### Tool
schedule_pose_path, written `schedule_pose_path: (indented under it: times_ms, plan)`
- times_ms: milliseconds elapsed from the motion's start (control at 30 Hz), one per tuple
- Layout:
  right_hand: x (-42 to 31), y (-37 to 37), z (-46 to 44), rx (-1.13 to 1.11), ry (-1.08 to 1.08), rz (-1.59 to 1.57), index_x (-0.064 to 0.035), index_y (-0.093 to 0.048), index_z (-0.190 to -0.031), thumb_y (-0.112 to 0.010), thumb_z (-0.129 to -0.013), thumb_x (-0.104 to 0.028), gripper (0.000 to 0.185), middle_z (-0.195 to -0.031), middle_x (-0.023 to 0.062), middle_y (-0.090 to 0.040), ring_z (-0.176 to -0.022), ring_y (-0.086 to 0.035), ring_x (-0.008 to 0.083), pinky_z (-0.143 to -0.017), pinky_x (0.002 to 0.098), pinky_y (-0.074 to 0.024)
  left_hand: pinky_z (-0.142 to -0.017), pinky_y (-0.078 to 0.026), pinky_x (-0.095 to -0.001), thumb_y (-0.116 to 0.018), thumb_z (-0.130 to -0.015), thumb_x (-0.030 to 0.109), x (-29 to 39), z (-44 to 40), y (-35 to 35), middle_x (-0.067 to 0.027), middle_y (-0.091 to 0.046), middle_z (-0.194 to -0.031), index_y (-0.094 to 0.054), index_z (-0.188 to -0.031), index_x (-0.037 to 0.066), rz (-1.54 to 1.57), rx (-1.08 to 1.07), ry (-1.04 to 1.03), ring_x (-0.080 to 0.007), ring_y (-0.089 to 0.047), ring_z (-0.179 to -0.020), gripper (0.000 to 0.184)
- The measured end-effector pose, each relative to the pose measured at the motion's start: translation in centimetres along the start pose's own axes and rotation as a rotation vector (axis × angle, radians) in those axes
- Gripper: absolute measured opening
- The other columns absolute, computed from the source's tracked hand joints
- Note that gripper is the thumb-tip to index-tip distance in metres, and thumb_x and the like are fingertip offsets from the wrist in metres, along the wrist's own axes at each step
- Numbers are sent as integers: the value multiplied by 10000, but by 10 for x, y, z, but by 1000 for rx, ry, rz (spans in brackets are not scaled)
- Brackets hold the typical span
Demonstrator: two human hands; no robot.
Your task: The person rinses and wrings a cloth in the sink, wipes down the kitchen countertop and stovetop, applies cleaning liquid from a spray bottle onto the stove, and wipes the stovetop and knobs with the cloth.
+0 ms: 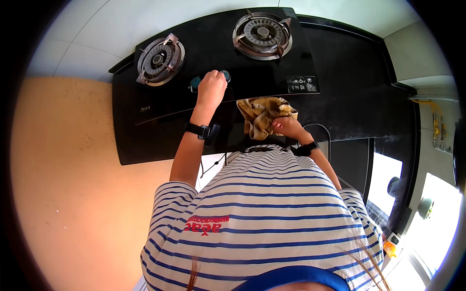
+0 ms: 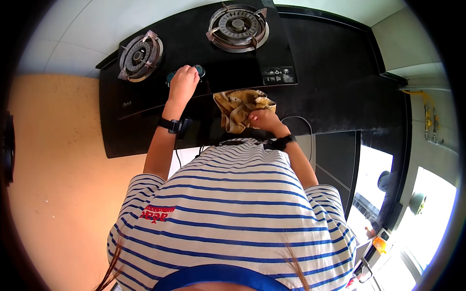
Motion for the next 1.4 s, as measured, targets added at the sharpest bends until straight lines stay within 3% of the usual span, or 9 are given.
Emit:
schedule_pose_path:
  times_ms: [233, 433, 533, 600, 867, 1033, 1167, 1400]
  plan:
    - [0, 11, -3, -72, -25, -77, -79, -701, -943, -651, -812, -234, 209, -802, 68, -705, -721, -679, 210, -665, 302, -533, -742, -518, -394, -619, -851, 114, -10, -4, -13, -145, -560, -818, -568, -827, 16, 30, 7, -2, -319, -597, -829, 113]
    - [0, 8, -3, -88, -43, -87, -101, -713, -941, -647, -815, -264, 216, -800, 59, -709, -728, -680, 204, -677, 298, -533, -720, -493, -426, -622, -843, 95, -27, 0, -18, -168, -590, -845, -560, -876, 2, 406, 26, 169, -352, -597, -801, 116]
    - [0, 8, -3, -98, -54, -92, -111, -717, -941, -643, -819, -280, 222, -803, 57, -710, -733, -681, 203, -682, 297, -533, -700, -492, -405, -631, -832, 93, -30, -3, -19, -151, -606, -825, -570, -876, 1, 429, 7, 189, -331, -606, -789, 120]
    - [0, 8, -3, -101, -60, -85, -114, -718, -939, -641, -821, -288, 224, -806, 57, -710, -735, -681, 203, -684, 296, -533, -656, -489, -344, -624, -851, 89, -34, -5, -20, -137, -615, -795, -590, -899, 3, 488, 25, 233, -272, -616, -712, 105]
    - [3, 8, -4, -94, -71, -110, -99, -720, -939, -671, -807, -262, 215, -828, 57, -720, -750, -690, 187, -691, 284, -535, -663, -489, -333, -615, -866, 114, -41, -14, -12, -134, -619, -785, -600, -912, -12, 427, 11, 229, -252, -623, -702, 135]
    - [0, 10, -2, -110, -89, -122, -122, -721, -952, -651, -794, -257, 220, -836, 53, -723, -776, -695, 201, -706, 301, -540, -707, -497, -298, -603, -903, 156, -46, -8, -13, -124, -661, -832, -622, -967, -24, 584, -22, 416, -193, -654, -748, 191]
    - [-2, 11, -2, -116, -92, -127, -106, -724, -961, -675, -799, -259, 228, -835, 57, -720, -758, -690, 182, -697, 281, -536, -715, -496, -286, -597, -914, 170, -46, -6, -7, -113, -668, -827, -626, -981, -19, 596, 27, 414, -170, -655, -750, 203]
    - [-1, 6, -4, -99, -69, -123, -110, -723, -969, -674, -798, -259, 232, -829, 53, -718, -754, -687, 176, -698, 276, -534, -667, -481, -237, -621, -914, 160, -73, 34, 23, -34, -660, -793, -635, -985, -9, 649, 69, 520, -88, -614, -711, 183]
Point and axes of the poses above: each hand's wrist, its own z-axis away from the middle knuckle, its own y-axis out of the back of the hand, x = y × z, the point moved 3 cm from there along -z, towards the middle knuckle
